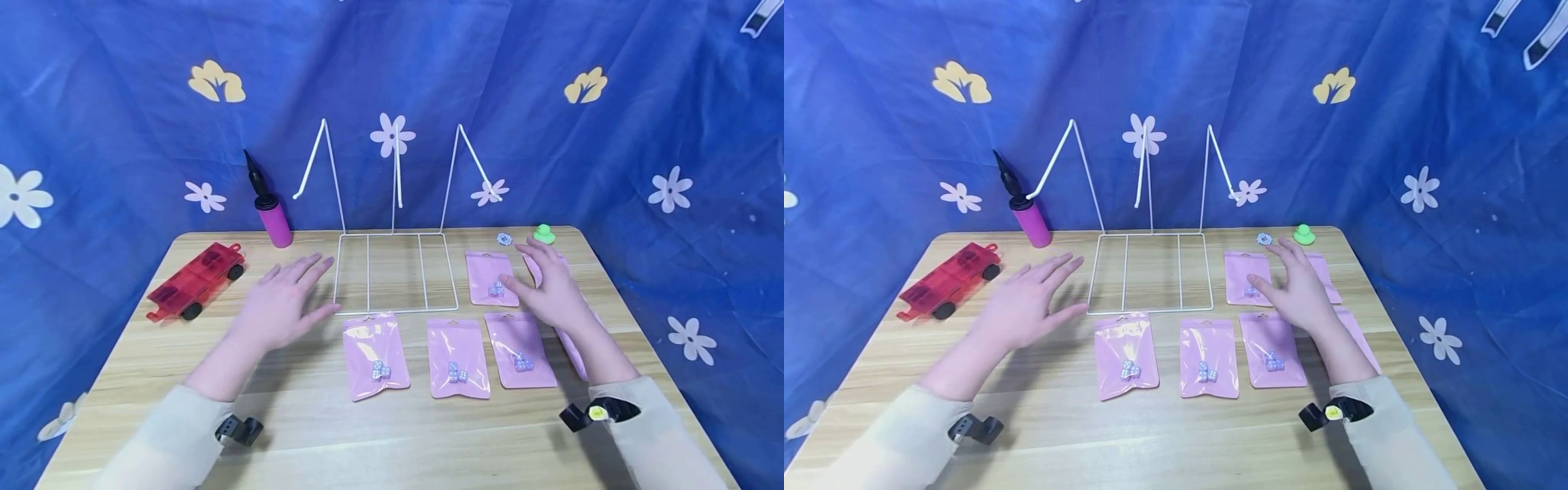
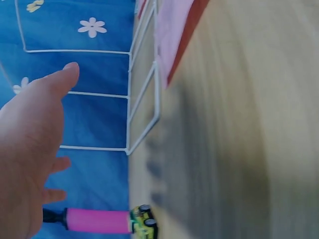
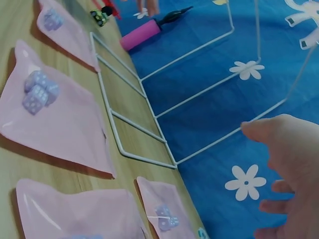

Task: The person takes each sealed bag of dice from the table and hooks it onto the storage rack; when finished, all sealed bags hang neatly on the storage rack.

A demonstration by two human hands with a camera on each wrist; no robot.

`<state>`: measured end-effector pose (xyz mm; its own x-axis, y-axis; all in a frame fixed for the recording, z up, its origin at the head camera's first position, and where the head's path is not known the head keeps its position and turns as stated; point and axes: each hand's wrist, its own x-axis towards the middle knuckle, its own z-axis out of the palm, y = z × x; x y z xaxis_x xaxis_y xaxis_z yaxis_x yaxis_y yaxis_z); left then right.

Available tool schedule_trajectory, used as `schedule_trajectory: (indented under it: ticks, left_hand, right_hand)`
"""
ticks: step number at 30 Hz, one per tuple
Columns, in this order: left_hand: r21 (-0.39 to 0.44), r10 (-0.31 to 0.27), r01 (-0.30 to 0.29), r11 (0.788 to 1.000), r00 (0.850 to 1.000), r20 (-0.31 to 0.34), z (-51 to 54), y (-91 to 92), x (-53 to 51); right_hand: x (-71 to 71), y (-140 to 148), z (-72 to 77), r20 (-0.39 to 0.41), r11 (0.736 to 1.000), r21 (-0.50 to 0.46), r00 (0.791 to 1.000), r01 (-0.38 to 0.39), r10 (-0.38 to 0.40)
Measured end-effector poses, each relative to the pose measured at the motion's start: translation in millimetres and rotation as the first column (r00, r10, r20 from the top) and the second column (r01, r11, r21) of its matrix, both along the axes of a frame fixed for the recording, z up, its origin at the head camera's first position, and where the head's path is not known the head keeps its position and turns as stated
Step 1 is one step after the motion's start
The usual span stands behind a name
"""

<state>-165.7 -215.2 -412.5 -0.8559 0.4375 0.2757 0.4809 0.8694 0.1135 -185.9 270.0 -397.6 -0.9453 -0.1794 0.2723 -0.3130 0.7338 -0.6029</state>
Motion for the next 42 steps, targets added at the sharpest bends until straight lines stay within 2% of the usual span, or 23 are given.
schedule_trajectory:
  ticks: [3,6,12,19,27,35,42]
  left_hand:
    - [0.02,-0.032,0.032,0.999,0.999,-0.005,-11.0,2.8,-2.8]
    - [0.044,-0.057,0.058,0.997,0.998,-0.011,-22.5,3.9,-4.4]
    - [0.105,-0.134,0.137,0.985,0.991,-0.029,-41.4,5.1,-6.1]
    - [0.11,-0.173,0.173,0.979,0.985,-0.01,-59.0,5.4,-10.5]
    - [0.113,-0.211,0.211,0.971,0.977,-0.008,-68.5,8.9,-14.9]
    - [0.126,-0.244,0.237,0.963,0.969,0.043,-68.8,9.8,-17.5]
    - [0.109,-0.238,0.227,0.968,0.966,0.099,-70.7,8.6,-20.3]
  right_hand:
    - [-4.3,2.5,-4.4,-0.003,0.993,-0.117,1.0,0.007,-0.008]
    - [-7.5,4.9,-8.1,0.038,0.98,-0.197,0.999,0.035,-0.028]
    - [-11.6,11.4,-14.3,0.182,0.954,-0.268,0.979,0.138,-0.091]
    - [-17.4,14.2,-20.5,0.279,0.928,-0.312,0.953,0.205,-0.116]
    - [-26.8,14.2,-35.4,0.35,0.904,-0.336,0.926,0.263,-0.139]
    - [-34.3,20.5,-49.8,0.399,0.899,-0.342,0.909,0.273,-0.124]
    - [-41.9,21.9,-61.5,0.433,0.919,-0.281,0.891,0.275,-0.134]
